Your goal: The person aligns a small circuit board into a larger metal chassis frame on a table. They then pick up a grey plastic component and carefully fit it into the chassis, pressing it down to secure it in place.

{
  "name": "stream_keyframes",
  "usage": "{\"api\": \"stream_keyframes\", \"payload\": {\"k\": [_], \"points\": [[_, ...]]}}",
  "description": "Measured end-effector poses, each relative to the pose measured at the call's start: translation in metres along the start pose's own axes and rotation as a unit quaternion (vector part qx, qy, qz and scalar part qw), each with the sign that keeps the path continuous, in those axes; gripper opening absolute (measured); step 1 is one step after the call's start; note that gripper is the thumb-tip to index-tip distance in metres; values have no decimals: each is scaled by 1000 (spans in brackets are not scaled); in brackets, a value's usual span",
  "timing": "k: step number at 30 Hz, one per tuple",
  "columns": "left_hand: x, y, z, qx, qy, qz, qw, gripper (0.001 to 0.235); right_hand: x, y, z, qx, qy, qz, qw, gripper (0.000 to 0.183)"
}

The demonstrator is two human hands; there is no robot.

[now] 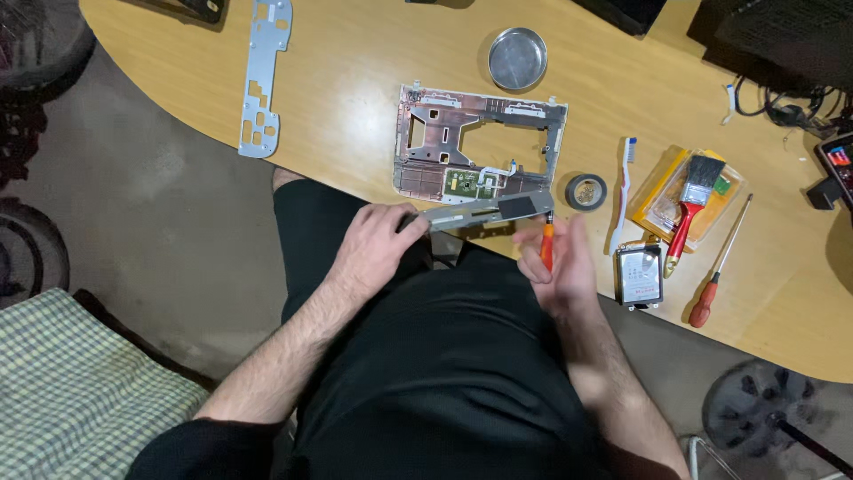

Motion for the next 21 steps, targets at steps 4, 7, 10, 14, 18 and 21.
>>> {"api": "stream_keyframes", "payload": {"k": [4,7,10,14,18,21], "points": [[7,13,2,-25,19,46,998,21,9,-11,-4,-4,26,21,999,64],[11,24,1,-45,-18,61,997,21,12,-15,-16,-53,-59,27,997,63],[14,35,-2,-60,-19,63,996,26,18,-15,-38,-39,-304,-11,952,78],[8,50,-6,-13,-67,55,996,53,22,-10,-63,-82,-202,-65,974,35],[2,71,3,31,-77,49,995,67,43,-13,-41,-97,-251,-174,947,39],[6,90,18,51,-81,24,995,72,61,0,-25,-75,-293,-198,932,40]]}}
Point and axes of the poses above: each hand's wrist, its own y-axis towards the middle knuckle, its own z-axis out of the palm, x = y × z, the point moved 5 cm from there along y, towards the middle knuckle, and after that the axes turned 4 degrees about -x, right-handed, at the moved point
